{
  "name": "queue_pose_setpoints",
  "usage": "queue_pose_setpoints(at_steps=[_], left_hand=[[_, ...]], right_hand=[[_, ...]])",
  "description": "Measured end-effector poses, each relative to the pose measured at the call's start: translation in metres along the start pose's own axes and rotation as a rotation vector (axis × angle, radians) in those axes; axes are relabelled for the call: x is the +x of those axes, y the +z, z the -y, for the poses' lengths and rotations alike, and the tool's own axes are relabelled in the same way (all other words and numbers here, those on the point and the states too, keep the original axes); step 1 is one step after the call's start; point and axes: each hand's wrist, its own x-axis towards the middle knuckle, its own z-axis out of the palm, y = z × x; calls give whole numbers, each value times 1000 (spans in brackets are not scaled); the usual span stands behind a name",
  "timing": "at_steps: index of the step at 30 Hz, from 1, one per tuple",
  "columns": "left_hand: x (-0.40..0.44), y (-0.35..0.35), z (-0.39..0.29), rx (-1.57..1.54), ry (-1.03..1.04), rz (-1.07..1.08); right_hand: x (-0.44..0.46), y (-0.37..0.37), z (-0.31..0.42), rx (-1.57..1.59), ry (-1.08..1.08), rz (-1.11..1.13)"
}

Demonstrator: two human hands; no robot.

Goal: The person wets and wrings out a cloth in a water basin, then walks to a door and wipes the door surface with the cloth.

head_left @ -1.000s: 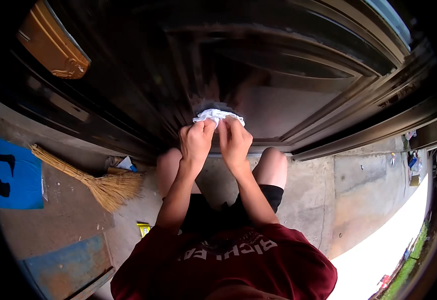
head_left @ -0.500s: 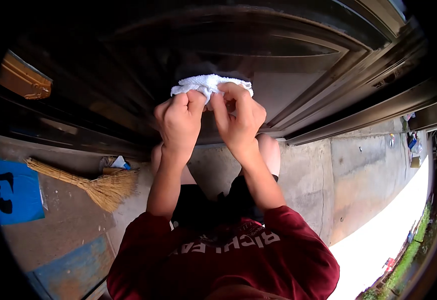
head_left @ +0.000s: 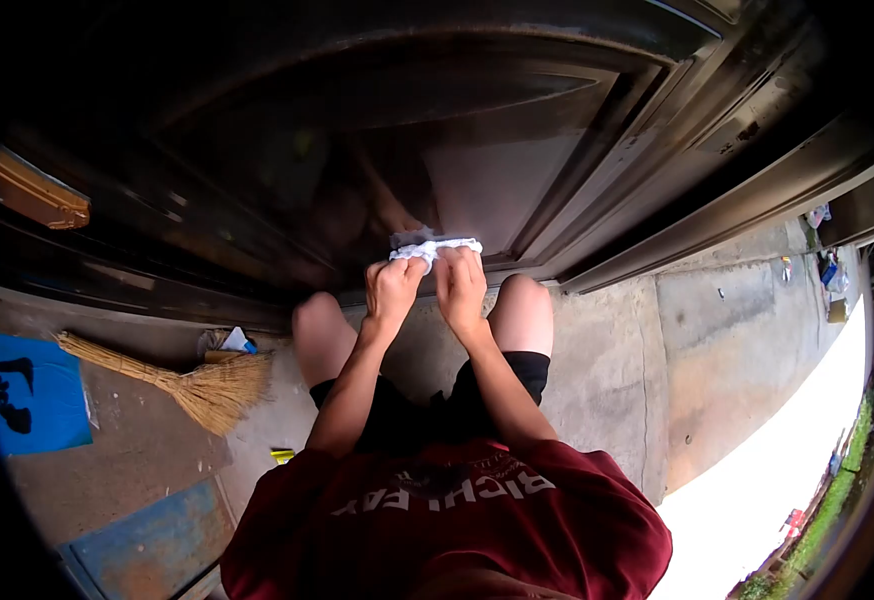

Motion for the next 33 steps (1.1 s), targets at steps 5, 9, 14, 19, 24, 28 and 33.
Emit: queue_pose_setpoints(at_steps=[5,9,14,19,24,28,33], left_hand=[[90,-38,-81,-75,173,-236],[133,-66,-145,-85,4,-246],[81,-34,-105,-10,4,-134],[4,41,-53,-47,-203,176],[24,42,-76,-105,-157,101],[88,14,-129,-138,9,-113],[143,-18,-190,-204,-29,-262]], right_hand=[[112,-30,54,31,-214,-287],[169,-55,82,53,-270,-305],[123,-59,48,69,-209,-172],[13,-55,-30,14,157,19],[26,-56,-28,25,79,-118],[114,-77,12,-35,-164,-336],[190,-100,54,-27,-287,-401]])
